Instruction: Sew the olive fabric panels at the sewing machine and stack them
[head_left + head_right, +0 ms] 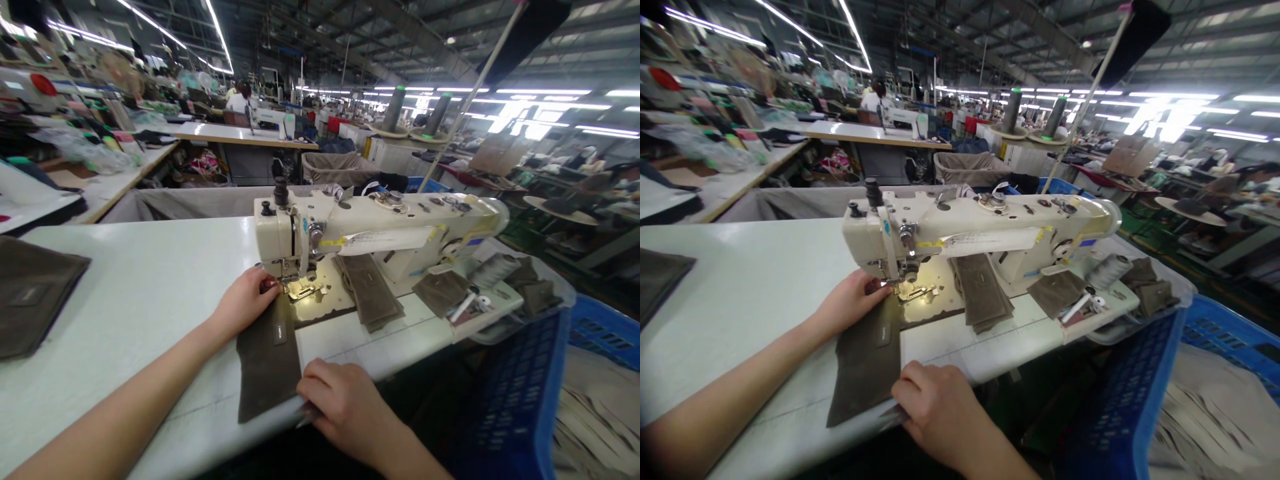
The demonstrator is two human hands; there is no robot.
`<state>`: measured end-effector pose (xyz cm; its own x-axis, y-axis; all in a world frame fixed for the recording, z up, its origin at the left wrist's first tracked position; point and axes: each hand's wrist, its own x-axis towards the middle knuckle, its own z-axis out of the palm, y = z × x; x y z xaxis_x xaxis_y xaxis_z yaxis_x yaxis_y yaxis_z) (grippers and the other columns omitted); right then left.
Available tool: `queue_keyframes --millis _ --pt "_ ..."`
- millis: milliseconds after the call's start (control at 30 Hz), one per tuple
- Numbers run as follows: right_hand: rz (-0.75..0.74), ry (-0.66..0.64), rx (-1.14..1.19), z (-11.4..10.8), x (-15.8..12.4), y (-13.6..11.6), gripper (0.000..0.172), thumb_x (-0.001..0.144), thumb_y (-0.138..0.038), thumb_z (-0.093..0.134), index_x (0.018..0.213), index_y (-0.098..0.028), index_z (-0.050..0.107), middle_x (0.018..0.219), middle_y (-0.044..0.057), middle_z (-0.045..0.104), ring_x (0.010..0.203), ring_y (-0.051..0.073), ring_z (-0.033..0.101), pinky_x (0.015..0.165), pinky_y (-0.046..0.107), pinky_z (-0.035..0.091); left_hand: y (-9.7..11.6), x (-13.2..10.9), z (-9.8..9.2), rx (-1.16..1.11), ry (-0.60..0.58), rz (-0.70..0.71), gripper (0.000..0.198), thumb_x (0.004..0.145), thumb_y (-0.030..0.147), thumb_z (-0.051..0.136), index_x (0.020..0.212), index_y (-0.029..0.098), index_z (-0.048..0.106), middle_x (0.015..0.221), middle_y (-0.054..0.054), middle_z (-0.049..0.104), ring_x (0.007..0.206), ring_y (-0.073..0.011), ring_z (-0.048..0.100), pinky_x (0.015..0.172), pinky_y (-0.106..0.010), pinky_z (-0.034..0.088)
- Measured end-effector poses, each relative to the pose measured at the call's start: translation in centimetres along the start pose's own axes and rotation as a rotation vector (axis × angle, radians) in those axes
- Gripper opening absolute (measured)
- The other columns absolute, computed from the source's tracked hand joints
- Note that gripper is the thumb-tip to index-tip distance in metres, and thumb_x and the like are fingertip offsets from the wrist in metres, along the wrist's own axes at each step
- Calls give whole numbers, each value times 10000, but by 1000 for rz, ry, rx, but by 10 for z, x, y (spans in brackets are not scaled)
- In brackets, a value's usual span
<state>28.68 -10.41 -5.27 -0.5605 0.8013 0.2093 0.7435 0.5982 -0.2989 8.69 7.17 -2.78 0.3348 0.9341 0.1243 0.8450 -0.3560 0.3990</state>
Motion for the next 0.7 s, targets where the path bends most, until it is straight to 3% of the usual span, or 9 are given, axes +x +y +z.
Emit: queue_keyframes --millis 67,133,233,267,367,467,533,700 --pt "9 3 -3 0 -1 -1 115 891 -186 681 973 -214 604 1017 14 665 814 171 631 599 300 388 8 -18 -5 77 71 54 302 876 372 529 1027 170 696 1162 -177 689 1106 -364 632 959 -464 500" --pt "22 5 -11 0 -3 -2 136 871 -177 679 983 -212 610 1033 19 658 816 177 628 597 308 386 17 -46 -7 143 100 196 325 909 341 514 1109 178 712 1217 -182 684 1128 -382 628 973 -530 506" --pt "39 9 -37 4 -9 -5 198 830 -163 669 1016 -208 618 1031 34 650 822 196 621 593 323 378 24 -100 1 25 -32 533 282 950 264 494 1086 272 742 1138 -90 744 1010 -267 702 866 -389 593" --pt "39 13 -46 5 -12 -6 229 819 -161 665 1040 -205 619 1020 39 649 823 203 618 592 327 374 23 -116 5 10 -27 625 269 926 235 521 1065 283 747 1107 -73 764 977 -253 718 819 -352 610" --pt "32 33 -54 9 -18 -8 301 811 -169 655 1107 -196 612 980 50 647 817 218 607 585 335 359 15 -152 18 83 63 782 509 875 155 525 1346 299 651 1229 -68 761 1065 -269 729 822 -340 634" --pt "25 52 -50 12 -21 -9 332 828 -185 657 1155 -189 602 987 57 649 827 224 603 587 341 352 7 -163 24 135 106 798 722 880 140 496 1576 306 397 1351 -58 701 1153 -273 711 867 -347 641" --pt "27 56 -45 12 -21 -8 340 839 -191 661 1173 -193 597 1000 54 646 847 225 603 592 341 351 7 -161 24 153 140 800 712 910 157 483 1595 302 355 1346 -56 705 1146 -270 716 859 -348 649" --pt "57 39 -32 10 -16 -5 283 875 -221 659 1152 -219 600 1003 30 630 886 217 601 617 337 363 15 -152 15 272 200 850 410 993 208 476 1361 245 655 1310 -47 729 1156 -227 706 900 -295 630"
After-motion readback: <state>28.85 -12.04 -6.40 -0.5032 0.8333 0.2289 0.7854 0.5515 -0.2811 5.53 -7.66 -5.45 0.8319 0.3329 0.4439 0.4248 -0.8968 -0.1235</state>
